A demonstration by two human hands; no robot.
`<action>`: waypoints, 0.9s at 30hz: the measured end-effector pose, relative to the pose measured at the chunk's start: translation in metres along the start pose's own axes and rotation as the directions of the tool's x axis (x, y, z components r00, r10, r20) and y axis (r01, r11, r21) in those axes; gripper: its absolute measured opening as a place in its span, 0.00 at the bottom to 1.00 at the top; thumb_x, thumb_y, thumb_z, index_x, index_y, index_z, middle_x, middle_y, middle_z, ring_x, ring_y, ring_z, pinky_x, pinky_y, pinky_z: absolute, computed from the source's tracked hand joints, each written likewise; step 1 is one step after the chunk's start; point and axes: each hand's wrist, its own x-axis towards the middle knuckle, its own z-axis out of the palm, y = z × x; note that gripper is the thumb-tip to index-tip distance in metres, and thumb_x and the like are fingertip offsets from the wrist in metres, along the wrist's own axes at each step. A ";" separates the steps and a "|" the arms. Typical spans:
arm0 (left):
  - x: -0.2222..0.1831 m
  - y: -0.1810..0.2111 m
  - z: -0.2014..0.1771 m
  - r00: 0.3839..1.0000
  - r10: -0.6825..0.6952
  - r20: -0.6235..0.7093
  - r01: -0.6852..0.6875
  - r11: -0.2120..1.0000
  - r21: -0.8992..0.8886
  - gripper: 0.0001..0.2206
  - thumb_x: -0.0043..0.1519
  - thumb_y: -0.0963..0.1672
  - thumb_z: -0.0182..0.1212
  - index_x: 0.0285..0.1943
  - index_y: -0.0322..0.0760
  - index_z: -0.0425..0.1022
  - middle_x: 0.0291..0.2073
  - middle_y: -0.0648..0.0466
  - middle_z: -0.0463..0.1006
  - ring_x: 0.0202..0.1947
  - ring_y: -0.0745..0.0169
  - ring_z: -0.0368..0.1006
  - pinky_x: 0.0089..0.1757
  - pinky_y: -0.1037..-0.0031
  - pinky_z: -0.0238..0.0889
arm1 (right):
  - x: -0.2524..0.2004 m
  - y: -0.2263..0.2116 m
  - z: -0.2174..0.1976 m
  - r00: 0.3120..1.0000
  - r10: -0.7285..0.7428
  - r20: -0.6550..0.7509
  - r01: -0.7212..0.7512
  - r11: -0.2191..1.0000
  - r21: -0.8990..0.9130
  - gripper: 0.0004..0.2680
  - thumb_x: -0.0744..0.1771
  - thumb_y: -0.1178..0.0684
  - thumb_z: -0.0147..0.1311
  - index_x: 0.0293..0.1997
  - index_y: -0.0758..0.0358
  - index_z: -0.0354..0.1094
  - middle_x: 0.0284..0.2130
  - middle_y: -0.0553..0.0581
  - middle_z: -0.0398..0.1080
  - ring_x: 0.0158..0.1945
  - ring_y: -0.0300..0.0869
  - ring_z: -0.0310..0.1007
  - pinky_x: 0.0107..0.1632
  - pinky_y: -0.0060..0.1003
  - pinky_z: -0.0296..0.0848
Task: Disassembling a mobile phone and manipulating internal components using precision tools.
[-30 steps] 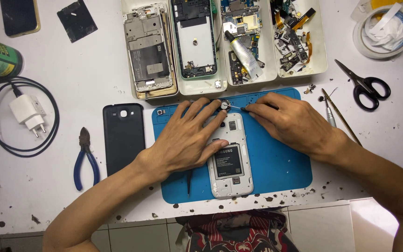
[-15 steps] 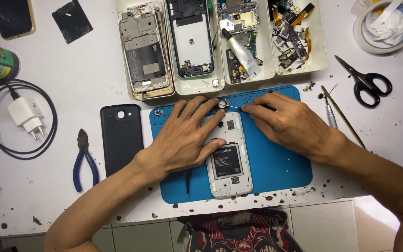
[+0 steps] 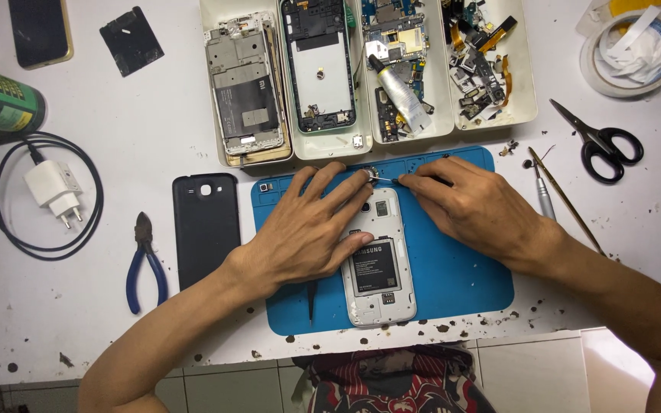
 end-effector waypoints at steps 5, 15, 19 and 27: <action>0.000 0.001 0.000 1.000 0.000 -0.006 0.000 1.000 0.011 0.29 0.70 0.58 0.46 0.67 0.33 0.70 0.67 0.45 0.67 0.65 0.42 0.62 0.58 0.50 0.59 | -0.001 0.001 0.004 1.000 0.004 0.012 -0.004 1.000 -0.011 0.11 0.68 0.61 0.59 0.57 0.68 0.72 0.44 0.64 0.74 0.43 0.51 0.76 0.47 0.41 0.80; 0.001 0.000 -0.003 1.000 -0.005 -0.023 0.005 1.000 -0.017 0.27 0.70 0.57 0.47 0.67 0.33 0.70 0.66 0.42 0.67 0.65 0.41 0.62 0.58 0.50 0.59 | -0.001 -0.002 0.001 1.000 0.015 -0.012 -0.015 1.000 -0.022 0.09 0.69 0.61 0.59 0.55 0.69 0.73 0.41 0.63 0.74 0.43 0.51 0.76 0.46 0.40 0.80; 0.001 0.000 -0.003 1.000 -0.012 -0.020 0.011 0.999 -0.030 0.27 0.71 0.56 0.46 0.67 0.34 0.69 0.65 0.42 0.67 0.65 0.40 0.62 0.58 0.50 0.58 | -0.002 -0.001 -0.007 1.000 0.014 0.005 -0.014 1.000 0.002 0.10 0.68 0.61 0.59 0.56 0.69 0.73 0.43 0.64 0.75 0.43 0.52 0.76 0.48 0.42 0.80; 0.002 0.000 -0.003 1.000 -0.010 -0.023 0.009 0.999 -0.036 0.27 0.71 0.56 0.47 0.67 0.33 0.69 0.65 0.42 0.68 0.65 0.42 0.62 0.58 0.49 0.57 | -0.001 -0.001 -0.005 1.000 -0.008 -0.021 0.008 1.000 0.005 0.09 0.68 0.61 0.61 0.53 0.68 0.74 0.42 0.63 0.75 0.43 0.51 0.76 0.48 0.40 0.80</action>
